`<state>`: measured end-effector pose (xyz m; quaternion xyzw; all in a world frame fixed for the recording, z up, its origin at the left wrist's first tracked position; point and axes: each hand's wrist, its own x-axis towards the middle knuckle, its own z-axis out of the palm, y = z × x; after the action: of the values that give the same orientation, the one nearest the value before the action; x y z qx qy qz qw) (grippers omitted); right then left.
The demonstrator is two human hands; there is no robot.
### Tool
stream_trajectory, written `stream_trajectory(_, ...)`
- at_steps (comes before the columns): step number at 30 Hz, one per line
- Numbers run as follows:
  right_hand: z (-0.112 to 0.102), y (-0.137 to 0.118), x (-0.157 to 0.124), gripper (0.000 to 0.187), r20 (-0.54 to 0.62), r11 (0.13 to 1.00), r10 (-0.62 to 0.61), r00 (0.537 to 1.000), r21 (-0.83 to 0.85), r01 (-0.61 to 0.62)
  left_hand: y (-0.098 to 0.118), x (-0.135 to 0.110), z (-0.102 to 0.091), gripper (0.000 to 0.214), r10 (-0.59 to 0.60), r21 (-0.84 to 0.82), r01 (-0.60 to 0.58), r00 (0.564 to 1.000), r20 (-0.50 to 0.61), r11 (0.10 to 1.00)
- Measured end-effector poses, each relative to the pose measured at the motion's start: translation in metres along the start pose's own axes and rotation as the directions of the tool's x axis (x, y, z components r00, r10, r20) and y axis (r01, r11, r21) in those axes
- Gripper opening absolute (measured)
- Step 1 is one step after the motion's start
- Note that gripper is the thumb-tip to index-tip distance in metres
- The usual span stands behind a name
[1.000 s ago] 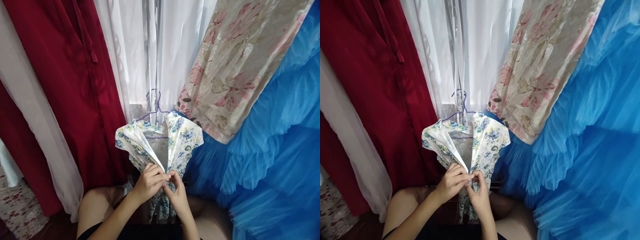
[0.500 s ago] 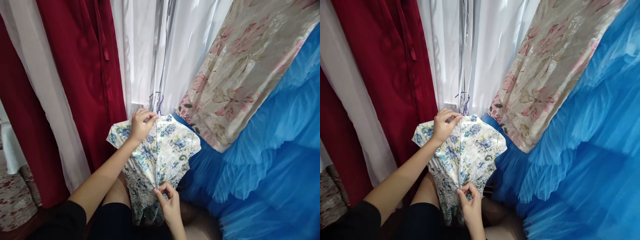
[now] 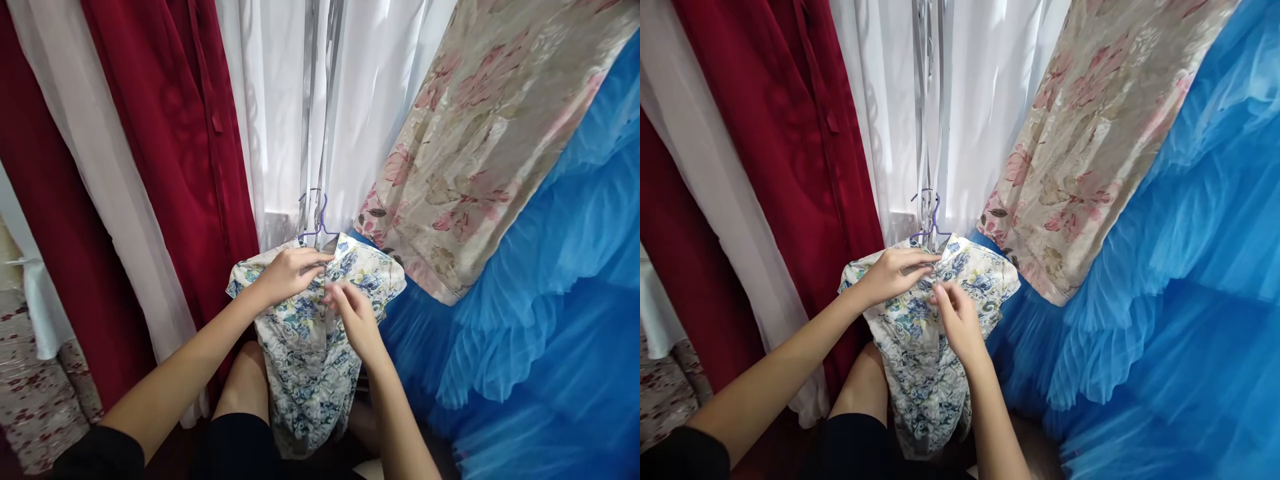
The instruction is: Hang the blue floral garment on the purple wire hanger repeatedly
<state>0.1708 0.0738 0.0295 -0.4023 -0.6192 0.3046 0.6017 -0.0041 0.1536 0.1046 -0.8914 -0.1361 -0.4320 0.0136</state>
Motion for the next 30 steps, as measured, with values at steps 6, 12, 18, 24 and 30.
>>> stream_trajectory(6,0.016,-0.013,0.053,0.034,-0.015,0.982,-0.181,0.983,-0.064,0.180,0.007,-0.002,-0.006,0.031,-0.005,0.053,0.004,1.000,0.012,0.999)
stream_trajectory(12,0.013,0.023,0.046,0.034,-0.040,0.971,-0.083,0.996,-0.228,0.072,-0.006,0.004,-0.021,0.012,-0.175,0.053,0.211,0.905,-0.388,0.976)
stream_trajectory(18,0.014,0.029,0.020,0.031,0.036,0.996,0.067,0.997,-0.057,-0.065,-0.089,-0.040,-0.062,0.027,-0.590,-0.497,0.337,0.594,-0.547,0.800)
stream_trajectory(24,0.031,0.023,0.004,0.030,0.089,0.992,0.129,0.988,-0.024,-0.127,-0.131,-0.125,-0.036,0.034,-0.838,-0.727,0.425,0.184,-0.514,0.539)
stream_trajectory(30,-0.005,0.077,-0.049,0.031,-0.403,0.920,0.342,0.849,0.329,-0.215,-0.075,-0.168,0.036,0.033,-0.908,-0.754,0.510,0.298,-0.296,0.413)
